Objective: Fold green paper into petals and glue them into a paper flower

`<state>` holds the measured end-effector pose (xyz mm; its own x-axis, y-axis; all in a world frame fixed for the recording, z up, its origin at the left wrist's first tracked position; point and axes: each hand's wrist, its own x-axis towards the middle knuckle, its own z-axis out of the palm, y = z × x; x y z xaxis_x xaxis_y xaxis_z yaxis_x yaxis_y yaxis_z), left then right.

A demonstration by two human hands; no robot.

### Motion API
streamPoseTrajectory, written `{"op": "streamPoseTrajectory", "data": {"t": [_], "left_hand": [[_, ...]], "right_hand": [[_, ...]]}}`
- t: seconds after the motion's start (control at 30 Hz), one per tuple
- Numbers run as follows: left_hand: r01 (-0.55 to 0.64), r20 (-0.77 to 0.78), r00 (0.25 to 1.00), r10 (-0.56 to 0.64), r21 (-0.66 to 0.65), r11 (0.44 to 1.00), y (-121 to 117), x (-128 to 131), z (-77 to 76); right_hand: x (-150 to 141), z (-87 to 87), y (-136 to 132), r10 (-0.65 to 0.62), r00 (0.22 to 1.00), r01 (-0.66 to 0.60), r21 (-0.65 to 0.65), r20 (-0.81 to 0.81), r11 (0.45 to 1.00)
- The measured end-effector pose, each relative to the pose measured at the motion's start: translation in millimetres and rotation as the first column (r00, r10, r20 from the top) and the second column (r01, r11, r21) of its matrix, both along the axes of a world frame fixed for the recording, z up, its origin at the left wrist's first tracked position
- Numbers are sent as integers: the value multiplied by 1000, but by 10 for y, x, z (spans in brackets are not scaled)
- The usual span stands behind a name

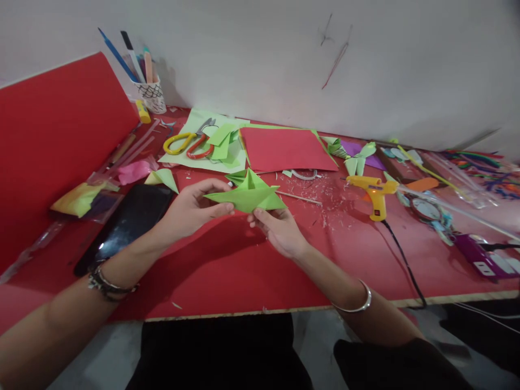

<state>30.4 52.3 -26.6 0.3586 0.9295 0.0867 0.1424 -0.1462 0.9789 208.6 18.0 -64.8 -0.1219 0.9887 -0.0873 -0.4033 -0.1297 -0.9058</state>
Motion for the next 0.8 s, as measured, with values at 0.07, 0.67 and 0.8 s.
{"op": "streamPoseTrajectory", "data": {"t": [0.07, 0.67, 0.8], "left_hand": [[17, 20, 1000, -16, -34, 999, 0, 0, -17], [181, -205, 971, -121, 303, 936, -84, 55, 19], [183, -251, 963, -100, 334, 925, -86, 59, 12]], "right_hand": [[1, 8, 2, 0, 1000, 0, -4, -6, 1000], [24, -15, 6, 134, 990, -138, 104, 48, 985], [21, -15, 4, 41, 992, -56, 126, 118, 990]]}}
